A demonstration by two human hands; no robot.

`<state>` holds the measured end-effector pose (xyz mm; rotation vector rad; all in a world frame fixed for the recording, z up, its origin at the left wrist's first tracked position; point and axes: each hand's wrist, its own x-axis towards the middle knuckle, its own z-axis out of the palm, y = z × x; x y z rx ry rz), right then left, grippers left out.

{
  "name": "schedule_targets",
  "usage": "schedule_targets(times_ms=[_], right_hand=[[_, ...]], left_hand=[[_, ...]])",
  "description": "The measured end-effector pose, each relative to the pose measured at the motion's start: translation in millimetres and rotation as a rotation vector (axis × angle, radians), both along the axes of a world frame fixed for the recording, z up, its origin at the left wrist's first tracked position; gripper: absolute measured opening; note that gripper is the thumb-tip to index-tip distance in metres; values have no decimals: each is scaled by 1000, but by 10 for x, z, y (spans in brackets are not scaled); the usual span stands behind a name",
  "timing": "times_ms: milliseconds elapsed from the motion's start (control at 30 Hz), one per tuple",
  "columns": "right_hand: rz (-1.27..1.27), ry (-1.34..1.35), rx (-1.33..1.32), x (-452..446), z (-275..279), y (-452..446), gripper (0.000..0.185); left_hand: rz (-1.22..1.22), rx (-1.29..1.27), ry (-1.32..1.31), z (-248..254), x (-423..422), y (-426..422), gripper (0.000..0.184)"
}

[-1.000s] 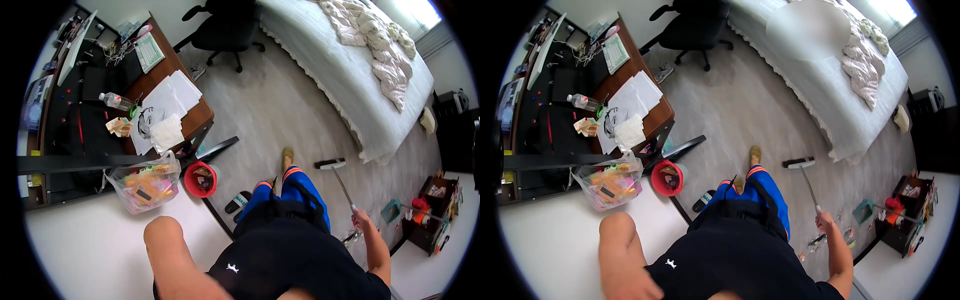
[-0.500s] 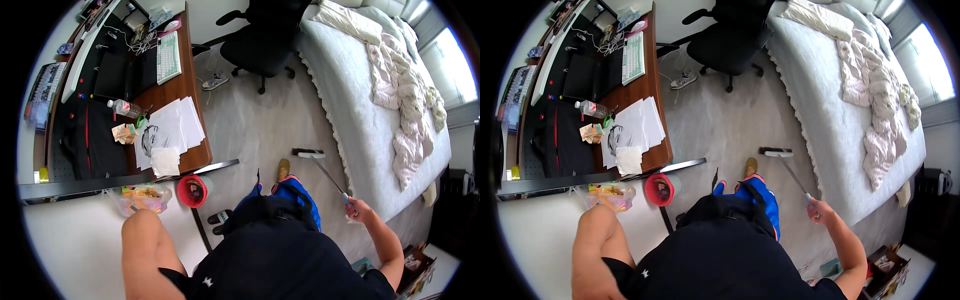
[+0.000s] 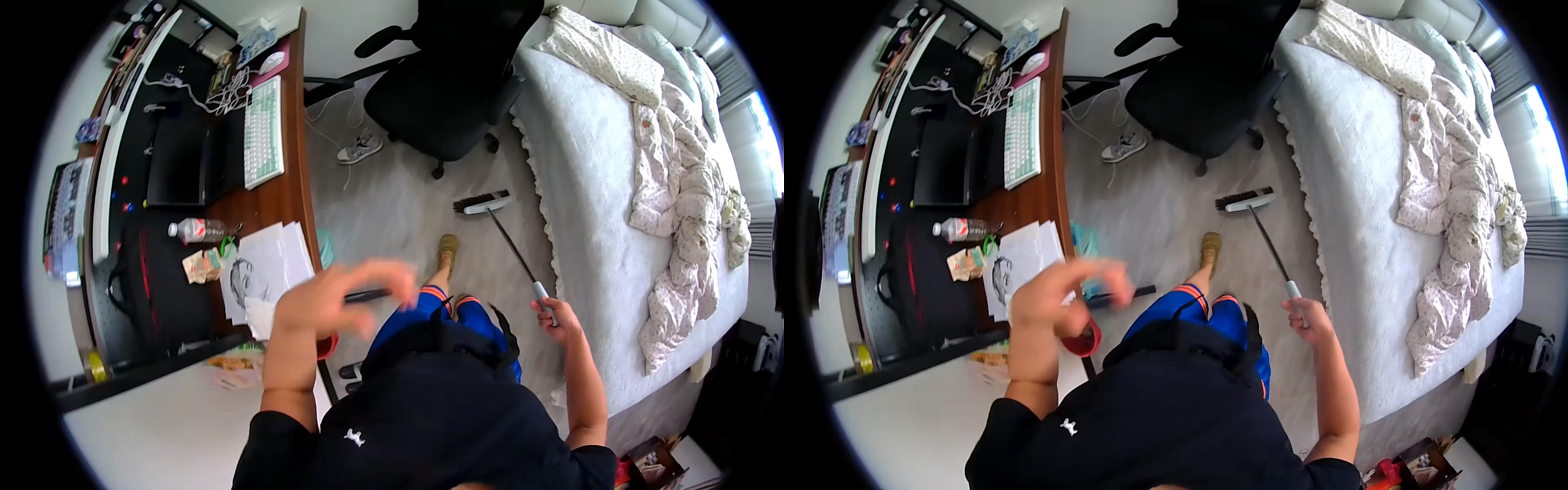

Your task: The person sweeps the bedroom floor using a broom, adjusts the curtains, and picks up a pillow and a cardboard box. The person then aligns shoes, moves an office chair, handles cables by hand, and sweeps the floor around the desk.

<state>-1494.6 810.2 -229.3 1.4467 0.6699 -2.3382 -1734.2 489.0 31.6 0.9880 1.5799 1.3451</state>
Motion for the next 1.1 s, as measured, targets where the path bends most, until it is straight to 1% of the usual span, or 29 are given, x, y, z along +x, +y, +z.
schedule_targets(times_ms=[33,67,100,133,167,233,300,367,433,500,567,600,667,700,733,833,867,900,967,1000,1067,1100], right_hand=[[56,-12,57,-122,54,46,18],[110,-21,117,-262,136,102,15],[164,-33,173,-373,210,152,13],[204,-56,233,-477,275,220,9],[285,-87,281,-586,365,300,8],[450,-150,390,-753,512,486,8],[364,-131,387,-828,454,683,7],[325,-142,386,-974,461,911,7],[321,-130,364,-1102,442,1171,6],[287,-144,289,-1256,346,1485,7],[258,-138,224,-1468,238,1834,7],[269,-148,214,-1567,170,2021,7],[347,-161,197,-1890,104,2364,6],[385,-177,195,-1969,111,2482,6],[416,-185,208,-2066,137,2574,7],[671,-261,335,-2137,66,2873,8],[726,-286,326,-2120,26,2987,9],[804,-279,306,-2113,11,3111,11],[793,-298,300,-2103,-32,3267,10],[767,-306,265,-2077,-73,3333,10],[727,-309,184,-2069,-142,3469,9],[636,-286,98,-2092,-146,3514,8]], left_hand=[[23,-44,79,-299,-342,209,69],[56,-59,-34,-601,-659,431,68],[150,-120,-111,-958,-913,649,65],[190,-217,39,-1365,-1185,875,66],[231,-305,198,-1752,-1455,1115,66],[293,-451,299,-2377,-1868,1618,73],[334,-532,471,-2821,-2204,2107,81],[372,-715,534,-2980,-2416,2575,85],[427,-796,511,-2950,-2523,2993,85],[381,-847,518,-3055,-2703,3427,88],[497,-835,674,-3300,-2787,3822,96],[536,-853,691,-3361,-2848,4014,97],[596,-879,682,-3461,-3015,4387,100],[588,-878,609,-3495,-3071,4522,103],[613,-920,604,-3526,-3081,4637,102],[648,-1047,652,-3800,-3215,4805,101],[728,-1066,741,-3869,-3244,4792,90],[752,-1069,675,-3968,-3291,4784,86],[792,-1069,562,-4138,-3409,4727,78],[850,-1072,644,-4160,-3374,4711,68],[794,-1117,538,-4143,-3363,4661,67],[771,-1129,493,-4124,-3368,4637,66]])
